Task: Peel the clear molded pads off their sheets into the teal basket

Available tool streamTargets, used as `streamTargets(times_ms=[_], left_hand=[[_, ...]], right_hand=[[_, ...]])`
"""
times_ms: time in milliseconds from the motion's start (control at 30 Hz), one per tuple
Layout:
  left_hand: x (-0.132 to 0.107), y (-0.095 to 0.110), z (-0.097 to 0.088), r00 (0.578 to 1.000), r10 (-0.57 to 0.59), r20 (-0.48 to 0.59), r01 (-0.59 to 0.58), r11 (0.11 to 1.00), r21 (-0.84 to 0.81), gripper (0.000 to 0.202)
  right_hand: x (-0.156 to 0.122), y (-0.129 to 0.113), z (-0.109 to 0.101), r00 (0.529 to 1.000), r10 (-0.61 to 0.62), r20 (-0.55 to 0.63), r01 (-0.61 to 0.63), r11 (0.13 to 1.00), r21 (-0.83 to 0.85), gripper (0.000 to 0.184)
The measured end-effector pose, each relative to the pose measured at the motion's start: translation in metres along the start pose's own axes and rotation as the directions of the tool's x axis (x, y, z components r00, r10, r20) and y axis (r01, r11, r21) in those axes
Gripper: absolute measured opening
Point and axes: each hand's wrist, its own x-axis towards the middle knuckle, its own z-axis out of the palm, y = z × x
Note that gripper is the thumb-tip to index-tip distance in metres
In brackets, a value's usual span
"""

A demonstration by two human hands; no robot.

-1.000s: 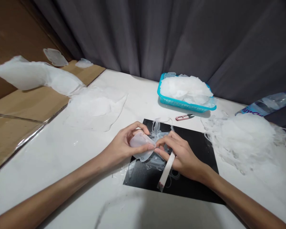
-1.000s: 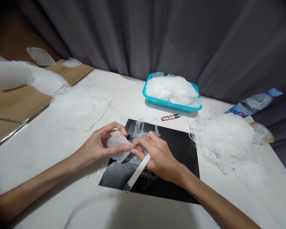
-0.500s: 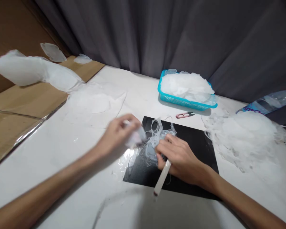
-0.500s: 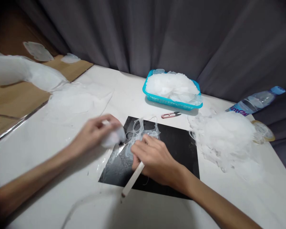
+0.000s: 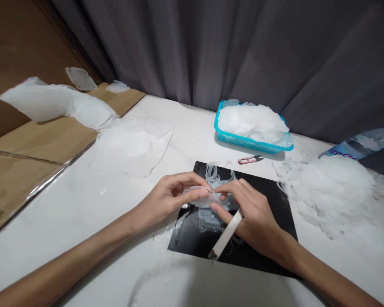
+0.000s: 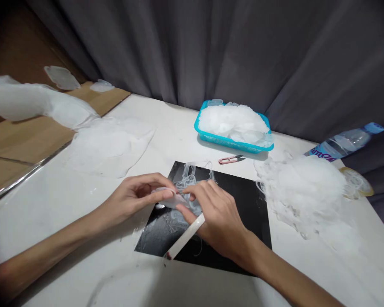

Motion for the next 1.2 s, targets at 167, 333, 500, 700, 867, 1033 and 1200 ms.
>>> streamTargets(times_ms=[167,333,500,700,867,1033,1200], left_hand=[[-0.002,-0.002,0.0,0.999,-0.031,0.044,0.035,0.995,-0.094,0.008],[-0.002,-0.004,0.0,0.998,-0.029,0.053,0.032,0.998,-0.059,0.01],[-0.003,-0.002,0.002,0.992,0.091,0.09,-0.095,0.994,0.05,0.007],[-0.004,-0.001,0.001,0.993,0.103,0.053,-0.109,0.986,0.124,0.007],[-0.005,-0.001,0.001,0.99,0.131,0.054,-0.136,0.986,0.094,0.006],[-0.006,0.0,0.002,0.986,0.146,0.075,-0.155,0.978,0.141,0.006],[-0.005,0.0,0.002,0.981,0.175,0.088,-0.188,0.967,0.174,0.006]], right_hand=[[0.002,-0.003,0.0,0.99,-0.113,-0.08,0.108,0.992,-0.065,0.006],[0.002,-0.002,-0.007,0.98,-0.161,-0.119,0.143,0.979,-0.146,0.005],[-0.001,-0.003,-0.006,0.979,-0.183,-0.094,0.161,0.965,-0.208,0.004],[-0.002,0.0,-0.005,0.98,-0.182,-0.079,0.164,0.967,-0.193,0.007],[-0.002,0.003,-0.006,0.99,-0.132,-0.046,0.126,0.985,-0.122,0.006],[-0.002,0.004,-0.008,0.992,-0.121,-0.043,0.115,0.987,-0.114,0.009],[-0.003,0.003,-0.008,0.99,-0.13,-0.046,0.122,0.983,-0.136,0.008]])
